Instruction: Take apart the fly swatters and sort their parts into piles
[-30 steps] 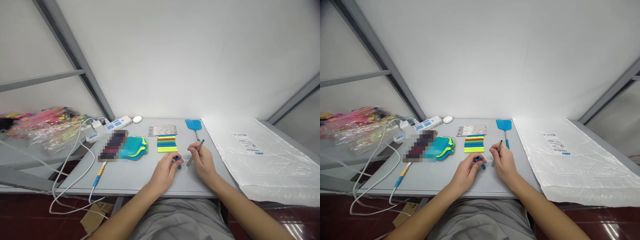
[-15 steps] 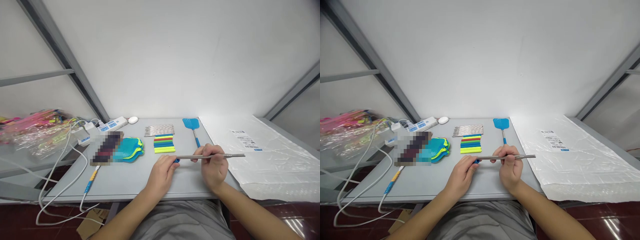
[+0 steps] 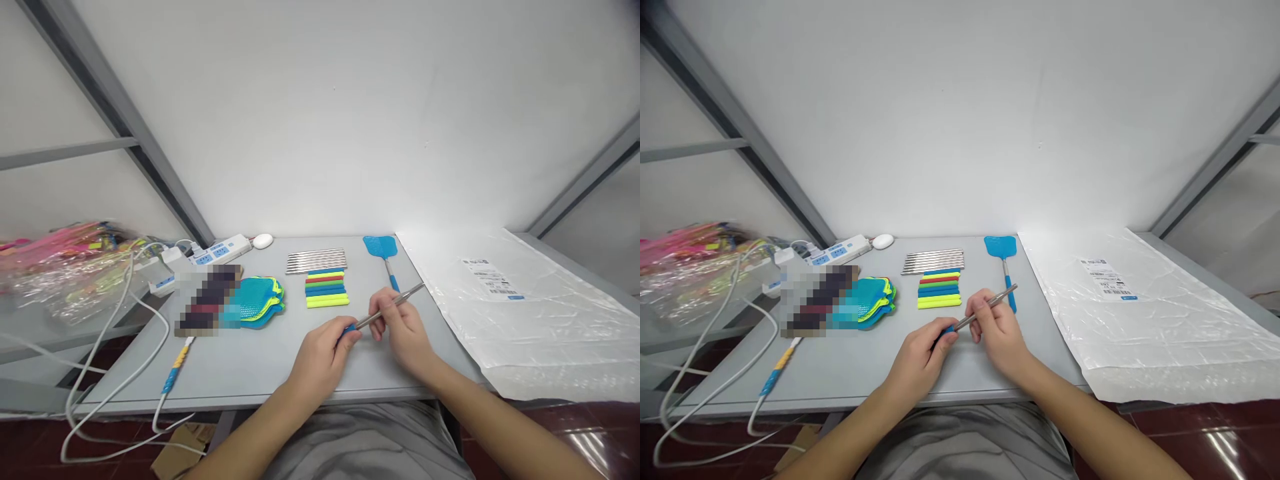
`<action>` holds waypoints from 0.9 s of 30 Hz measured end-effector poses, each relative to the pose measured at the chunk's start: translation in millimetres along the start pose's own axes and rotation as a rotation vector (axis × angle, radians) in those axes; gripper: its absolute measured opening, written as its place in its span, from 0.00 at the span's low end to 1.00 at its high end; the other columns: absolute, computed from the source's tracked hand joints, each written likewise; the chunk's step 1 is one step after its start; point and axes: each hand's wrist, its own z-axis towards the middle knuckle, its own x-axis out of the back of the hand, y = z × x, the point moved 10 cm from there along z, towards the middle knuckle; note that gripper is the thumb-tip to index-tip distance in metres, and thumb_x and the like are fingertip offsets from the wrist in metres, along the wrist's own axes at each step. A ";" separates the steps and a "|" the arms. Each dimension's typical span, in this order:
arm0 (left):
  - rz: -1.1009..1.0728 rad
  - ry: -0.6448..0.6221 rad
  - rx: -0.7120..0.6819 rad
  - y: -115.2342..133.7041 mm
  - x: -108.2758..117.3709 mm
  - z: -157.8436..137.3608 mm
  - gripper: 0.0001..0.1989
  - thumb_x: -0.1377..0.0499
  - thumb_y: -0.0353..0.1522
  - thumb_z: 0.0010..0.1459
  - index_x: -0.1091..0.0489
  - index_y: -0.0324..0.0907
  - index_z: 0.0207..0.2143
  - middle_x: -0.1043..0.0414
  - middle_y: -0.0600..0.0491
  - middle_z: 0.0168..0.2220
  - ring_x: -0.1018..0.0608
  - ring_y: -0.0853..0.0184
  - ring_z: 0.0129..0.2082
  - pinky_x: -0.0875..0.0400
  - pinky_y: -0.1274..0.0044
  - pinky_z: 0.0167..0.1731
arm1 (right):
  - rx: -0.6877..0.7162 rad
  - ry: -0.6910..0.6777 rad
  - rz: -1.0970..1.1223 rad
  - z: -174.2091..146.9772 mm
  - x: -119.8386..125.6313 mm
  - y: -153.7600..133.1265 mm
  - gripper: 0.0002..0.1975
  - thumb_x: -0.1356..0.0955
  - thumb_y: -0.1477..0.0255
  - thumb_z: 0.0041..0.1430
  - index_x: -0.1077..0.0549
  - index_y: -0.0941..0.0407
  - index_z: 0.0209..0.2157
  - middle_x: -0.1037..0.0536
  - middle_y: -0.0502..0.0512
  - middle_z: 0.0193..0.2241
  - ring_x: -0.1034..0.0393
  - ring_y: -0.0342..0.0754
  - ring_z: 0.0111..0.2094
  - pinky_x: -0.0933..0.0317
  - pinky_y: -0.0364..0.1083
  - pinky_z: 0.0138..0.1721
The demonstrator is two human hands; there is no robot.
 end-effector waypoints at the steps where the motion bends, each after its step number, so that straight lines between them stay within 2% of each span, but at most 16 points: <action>1: -0.013 0.002 0.005 0.2 0.8 -0.1 0.10 0.50 0.36 0.67 0.33 0.45 0.47 0.25 0.54 0.41 0.24 0.68 0.39 0.33 0.78 0.39 | -0.038 -0.063 0.005 -1.1 -8.4 4.0 0.16 0.40 0.59 0.67 0.33 0.55 0.31 0.39 0.43 0.17 0.41 0.39 0.19 0.47 0.42 0.23; 3: -0.029 0.008 0.011 0.4 2.0 0.0 0.11 0.50 0.35 0.67 0.34 0.45 0.49 0.25 0.54 0.43 0.24 0.68 0.40 0.33 0.78 0.40 | -0.105 -0.139 0.033 -3.2 -19.2 11.2 0.13 0.37 0.60 0.65 0.33 0.55 0.33 0.36 0.43 0.20 0.41 0.38 0.20 0.46 0.41 0.24; 4: -0.031 0.015 0.014 0.3 2.6 0.1 0.11 0.49 0.35 0.67 0.35 0.45 0.49 0.25 0.53 0.43 0.24 0.68 0.41 0.33 0.78 0.41 | -0.120 -0.134 0.057 -3.2 -19.3 13.0 0.12 0.35 0.60 0.64 0.33 0.54 0.35 0.35 0.43 0.22 0.41 0.38 0.20 0.46 0.41 0.24; 6: -0.022 0.035 0.019 0.2 3.9 0.3 0.10 0.48 0.35 0.66 0.34 0.45 0.49 0.26 0.53 0.43 0.25 0.68 0.41 0.33 0.78 0.41 | -0.116 -0.056 0.109 -1.3 -10.5 13.3 0.12 0.33 0.60 0.62 0.33 0.54 0.37 0.36 0.42 0.22 0.42 0.37 0.19 0.48 0.40 0.23; 9: -0.012 0.053 0.019 0.9 4.4 0.6 0.11 0.47 0.35 0.65 0.33 0.45 0.48 0.26 0.53 0.42 0.25 0.68 0.41 0.33 0.77 0.41 | -0.107 0.138 0.201 1.9 14.5 13.7 0.14 0.36 0.57 0.64 0.32 0.54 0.36 0.43 0.40 0.17 0.46 0.37 0.17 0.51 0.40 0.21; 12: -0.054 0.044 0.036 -0.2 3.7 0.1 0.12 0.46 0.35 0.65 0.32 0.46 0.49 0.26 0.52 0.44 0.25 0.67 0.43 0.33 0.77 0.43 | -0.115 0.316 0.296 1.8 37.2 15.9 0.15 0.37 0.57 0.64 0.31 0.54 0.34 0.47 0.40 0.16 0.49 0.36 0.16 0.52 0.40 0.20; 14: -0.128 0.052 0.087 -5.9 4.7 -1.3 0.13 0.46 0.37 0.64 0.31 0.47 0.49 0.26 0.52 0.43 0.25 0.66 0.42 0.32 0.76 0.43 | -0.109 0.374 0.343 1.5 44.5 16.0 0.15 0.36 0.57 0.64 0.31 0.54 0.34 0.48 0.40 0.16 0.50 0.36 0.16 0.52 0.40 0.20; 16: -0.269 0.089 0.167 -15.9 7.2 -3.1 0.13 0.47 0.39 0.65 0.30 0.46 0.48 0.25 0.52 0.40 0.24 0.68 0.36 0.30 0.76 0.38 | -0.122 0.384 0.377 1.2 45.3 17.4 0.15 0.36 0.57 0.64 0.31 0.54 0.33 0.47 0.40 0.16 0.50 0.35 0.16 0.52 0.40 0.20; 18: -0.474 0.169 0.236 -26.4 12.2 -4.3 0.17 0.51 0.42 0.67 0.29 0.44 0.45 0.26 0.51 0.38 0.26 0.70 0.28 0.30 0.77 0.29 | -0.145 0.357 0.386 1.1 41.4 19.0 0.14 0.36 0.57 0.63 0.31 0.54 0.33 0.45 0.40 0.17 0.48 0.36 0.16 0.51 0.40 0.20; 20: -0.674 0.296 0.268 -35.2 22.5 -4.5 0.20 0.54 0.44 0.67 0.29 0.42 0.42 0.26 0.49 0.38 0.26 0.69 0.27 0.32 0.78 0.23 | -0.141 0.302 0.331 1.5 36.2 16.5 0.14 0.36 0.58 0.64 0.30 0.54 0.33 0.41 0.41 0.17 0.45 0.36 0.16 0.50 0.40 0.20; 23: -0.868 0.557 0.319 -51.0 48.0 -9.8 0.18 0.52 0.43 0.66 0.31 0.41 0.33 0.27 0.50 0.35 0.24 0.65 0.32 0.30 0.77 0.24 | -0.103 0.166 0.149 3.5 27.6 7.5 0.13 0.36 0.59 0.64 0.29 0.54 0.34 0.33 0.44 0.18 0.39 0.38 0.18 0.45 0.40 0.23; 25: -0.945 0.714 0.329 -57.8 67.1 -16.5 0.17 0.50 0.41 0.65 0.34 0.41 0.27 0.29 0.53 0.28 0.25 0.66 0.28 0.30 0.76 0.26 | -0.112 0.034 -0.009 4.2 19.9 5.9 0.11 0.35 0.60 0.63 0.27 0.53 0.35 0.27 0.46 0.20 0.35 0.40 0.21 0.41 0.41 0.25; 27: -0.969 0.809 0.268 -55.7 86.9 -21.4 0.16 0.50 0.38 0.65 0.37 0.42 0.25 0.33 0.56 0.21 0.27 0.68 0.22 0.30 0.75 0.26 | -0.115 -0.090 -0.227 3.1 13.3 7.2 0.09 0.33 0.63 0.62 0.25 0.53 0.36 0.24 0.48 0.23 0.32 0.42 0.24 0.39 0.42 0.28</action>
